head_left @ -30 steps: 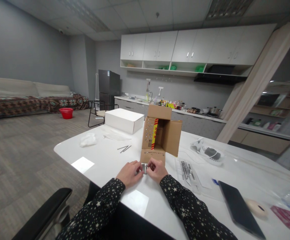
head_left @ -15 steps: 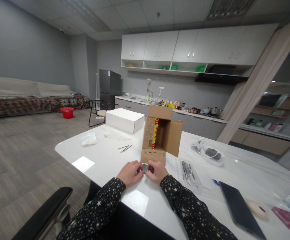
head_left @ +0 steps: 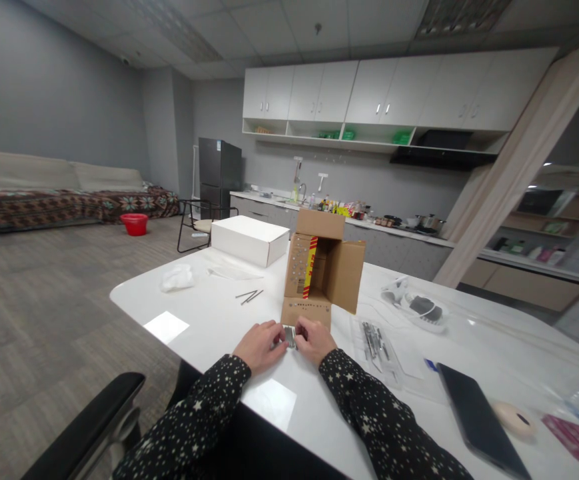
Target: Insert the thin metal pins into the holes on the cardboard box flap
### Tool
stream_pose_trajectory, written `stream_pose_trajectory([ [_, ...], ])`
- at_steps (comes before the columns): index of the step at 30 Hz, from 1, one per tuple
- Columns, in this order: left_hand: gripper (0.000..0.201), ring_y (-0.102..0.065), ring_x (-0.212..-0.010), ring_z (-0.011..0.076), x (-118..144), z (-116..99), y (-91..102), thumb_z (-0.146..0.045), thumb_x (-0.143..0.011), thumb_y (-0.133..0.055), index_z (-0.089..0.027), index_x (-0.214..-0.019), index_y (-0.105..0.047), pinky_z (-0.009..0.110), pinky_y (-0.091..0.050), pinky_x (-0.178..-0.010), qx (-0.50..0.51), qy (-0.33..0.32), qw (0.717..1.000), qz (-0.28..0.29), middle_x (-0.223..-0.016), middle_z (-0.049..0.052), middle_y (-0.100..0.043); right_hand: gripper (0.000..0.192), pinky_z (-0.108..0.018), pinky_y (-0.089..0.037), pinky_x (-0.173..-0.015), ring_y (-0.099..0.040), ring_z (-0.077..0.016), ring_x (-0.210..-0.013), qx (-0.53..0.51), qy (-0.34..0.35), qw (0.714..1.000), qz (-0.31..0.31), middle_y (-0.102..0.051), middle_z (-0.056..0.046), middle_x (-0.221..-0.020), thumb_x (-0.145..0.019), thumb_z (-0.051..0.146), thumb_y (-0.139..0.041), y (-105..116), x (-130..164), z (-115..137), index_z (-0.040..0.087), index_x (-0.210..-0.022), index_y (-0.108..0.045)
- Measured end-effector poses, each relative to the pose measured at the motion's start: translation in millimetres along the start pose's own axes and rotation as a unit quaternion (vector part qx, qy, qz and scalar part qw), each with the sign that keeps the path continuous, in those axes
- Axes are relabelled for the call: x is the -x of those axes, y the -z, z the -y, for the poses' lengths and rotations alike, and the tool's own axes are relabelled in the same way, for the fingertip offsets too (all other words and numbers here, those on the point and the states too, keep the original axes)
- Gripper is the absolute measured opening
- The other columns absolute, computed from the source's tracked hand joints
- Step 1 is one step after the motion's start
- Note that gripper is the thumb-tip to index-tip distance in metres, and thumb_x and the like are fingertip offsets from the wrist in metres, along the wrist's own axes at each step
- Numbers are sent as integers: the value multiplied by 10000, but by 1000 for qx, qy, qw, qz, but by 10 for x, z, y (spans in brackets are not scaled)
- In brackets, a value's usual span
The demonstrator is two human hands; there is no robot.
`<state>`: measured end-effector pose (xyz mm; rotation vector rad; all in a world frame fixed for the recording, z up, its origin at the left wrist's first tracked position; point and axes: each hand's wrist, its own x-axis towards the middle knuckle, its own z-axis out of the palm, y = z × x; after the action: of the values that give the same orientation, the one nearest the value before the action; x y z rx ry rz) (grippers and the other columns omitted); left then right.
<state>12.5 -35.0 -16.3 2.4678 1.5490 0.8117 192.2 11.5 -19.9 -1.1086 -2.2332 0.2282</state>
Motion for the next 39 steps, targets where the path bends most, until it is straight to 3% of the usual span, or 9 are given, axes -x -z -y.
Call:
stream_pose_trajectory([
  [14,158,-552,-786,159,12,-9,2,-321,-821,-473,-186,-815,-556,289,-389,-732,-3,0,1000,0,-815,23,-588,129,-228,-267,-548,-415,-124,-568,39,82,992,90,-491,27,-631,-599,150,-494,90,26,54,205,-700,-437],
  [26,164,-552,-771,152,4,-12,4,-330,-821,-477,-188,-800,-555,282,-386,-717,-5,1,1000,-1,-812,21,-585,112,-241,-263,-566,-448,-138,-611,81,122,985,86,-517,18,-665,-627,185,-532,90,34,80,206,-720,-473],
  [39,156,-555,-775,154,8,-21,13,-320,-817,-476,-188,-802,-556,283,-391,-725,-7,3,1000,1,-817,27,-589,109,-233,-274,-563,-440,-131,-598,58,108,990,68,-506,24,-657,-632,166,-509,49,26,67,208,-692,-427],
])
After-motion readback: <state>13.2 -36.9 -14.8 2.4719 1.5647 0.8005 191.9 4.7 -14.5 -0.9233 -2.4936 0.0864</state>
